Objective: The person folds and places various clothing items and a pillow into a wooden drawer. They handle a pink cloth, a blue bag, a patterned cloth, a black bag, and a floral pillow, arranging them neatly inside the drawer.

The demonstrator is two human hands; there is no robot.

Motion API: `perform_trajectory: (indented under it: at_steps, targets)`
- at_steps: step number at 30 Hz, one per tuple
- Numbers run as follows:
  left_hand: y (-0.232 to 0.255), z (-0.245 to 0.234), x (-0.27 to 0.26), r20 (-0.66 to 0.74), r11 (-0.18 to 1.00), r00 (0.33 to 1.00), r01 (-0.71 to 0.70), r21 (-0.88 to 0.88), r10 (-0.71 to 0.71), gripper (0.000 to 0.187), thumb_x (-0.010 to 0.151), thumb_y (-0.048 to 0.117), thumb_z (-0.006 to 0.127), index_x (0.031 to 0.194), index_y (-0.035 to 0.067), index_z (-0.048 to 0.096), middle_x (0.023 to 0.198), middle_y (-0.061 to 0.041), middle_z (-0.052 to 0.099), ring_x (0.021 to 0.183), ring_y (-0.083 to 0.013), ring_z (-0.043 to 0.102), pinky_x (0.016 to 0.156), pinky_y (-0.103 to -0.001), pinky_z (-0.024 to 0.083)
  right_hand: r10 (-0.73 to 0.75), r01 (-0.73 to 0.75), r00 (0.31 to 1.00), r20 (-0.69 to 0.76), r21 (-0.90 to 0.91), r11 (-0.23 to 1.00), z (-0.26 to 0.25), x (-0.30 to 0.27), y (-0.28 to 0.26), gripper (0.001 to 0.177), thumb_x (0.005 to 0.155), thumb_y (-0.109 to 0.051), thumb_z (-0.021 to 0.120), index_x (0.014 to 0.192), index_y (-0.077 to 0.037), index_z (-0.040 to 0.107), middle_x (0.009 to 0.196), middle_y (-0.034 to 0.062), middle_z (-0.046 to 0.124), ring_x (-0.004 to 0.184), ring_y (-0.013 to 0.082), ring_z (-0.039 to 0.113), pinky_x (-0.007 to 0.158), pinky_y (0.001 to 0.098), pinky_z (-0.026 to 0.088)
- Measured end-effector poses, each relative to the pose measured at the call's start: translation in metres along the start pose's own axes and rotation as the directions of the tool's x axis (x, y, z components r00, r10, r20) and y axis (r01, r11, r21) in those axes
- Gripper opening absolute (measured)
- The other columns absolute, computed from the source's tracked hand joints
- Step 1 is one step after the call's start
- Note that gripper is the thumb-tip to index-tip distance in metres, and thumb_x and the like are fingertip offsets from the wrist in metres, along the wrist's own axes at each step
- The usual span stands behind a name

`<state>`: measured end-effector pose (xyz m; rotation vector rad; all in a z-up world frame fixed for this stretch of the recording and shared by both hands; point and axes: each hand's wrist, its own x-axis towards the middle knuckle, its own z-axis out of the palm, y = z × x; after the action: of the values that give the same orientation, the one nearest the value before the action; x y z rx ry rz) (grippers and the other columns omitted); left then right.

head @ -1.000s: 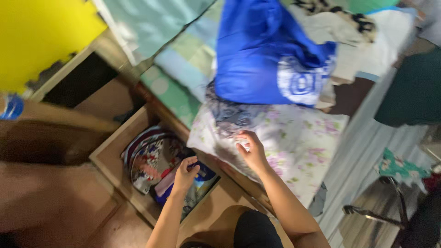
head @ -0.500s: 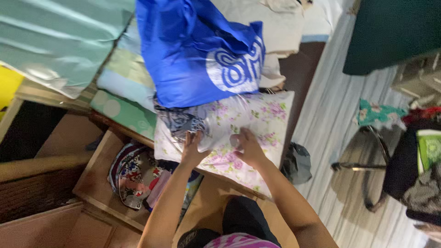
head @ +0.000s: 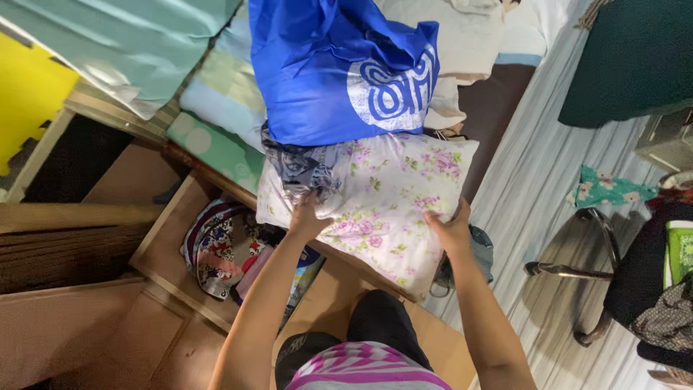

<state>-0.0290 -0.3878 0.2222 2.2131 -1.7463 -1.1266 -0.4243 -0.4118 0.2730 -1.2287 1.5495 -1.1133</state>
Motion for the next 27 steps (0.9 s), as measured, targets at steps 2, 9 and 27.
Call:
perform_trajectory:
  at_steps: [2, 9, 27]
  targets:
    - [0.026, -0.016, -0.009, 0.206, 0.995, 0.976, 0.086, -0.055, -0.073, 0.121, 0.075, 0.05, 0.087, 0.165, 0.016, 0.013, 0.17, -0.015, 0.011, 0.154, -0.0401, 0.014, 0.123, -0.053, 0.025, 0.179, -0.179, 0.984, 0.005, 0.059, 0.982, 0.015, -0.013, -0.024, 0.079, 0.087, -0.015, 0.086, 0.144, -0.003, 0.034, 0.121, 0.0281, 0.06, 0.098, 0.0288, 0.056, 0.082, 0.0443, 0.049]
    - [0.096, -0.123, -0.118, 0.143, 0.938, 0.936, -0.296, -0.178, 0.323, 0.137, 0.053, 0.027, 0.092, 0.165, 0.02, 0.013, 0.171, -0.013, 0.006, 0.156, -0.0377, 0.011, 0.122, -0.052, 0.025, 0.008, 0.017, 0.999, -0.054, 0.447, 0.894, 0.098, -0.01, -0.114, 0.054, 0.089, -0.017, 0.077, 0.131, -0.003, 0.046, 0.117, 0.0099, 0.062, 0.103, 0.015, 0.062, 0.087, 0.0288, 0.053]
    - [0.092, -0.178, -0.086, -0.599, 0.898, 0.796, -0.324, -0.298, 0.088, 0.052, 0.08, 0.013, 0.078, 0.129, 0.005, 0.064, 0.118, -0.019, 0.072, 0.11, -0.0363, 0.069, 0.095, -0.041, 0.054, 0.158, -0.457, 0.857, 0.49, 0.581, 0.674, 0.086, 0.026, -0.103, 0.02, 0.105, -0.026, 0.06, 0.112, -0.007, 0.063, 0.107, 0.0103, 0.07, 0.091, 0.0193, 0.07, 0.076, 0.0339, 0.057]
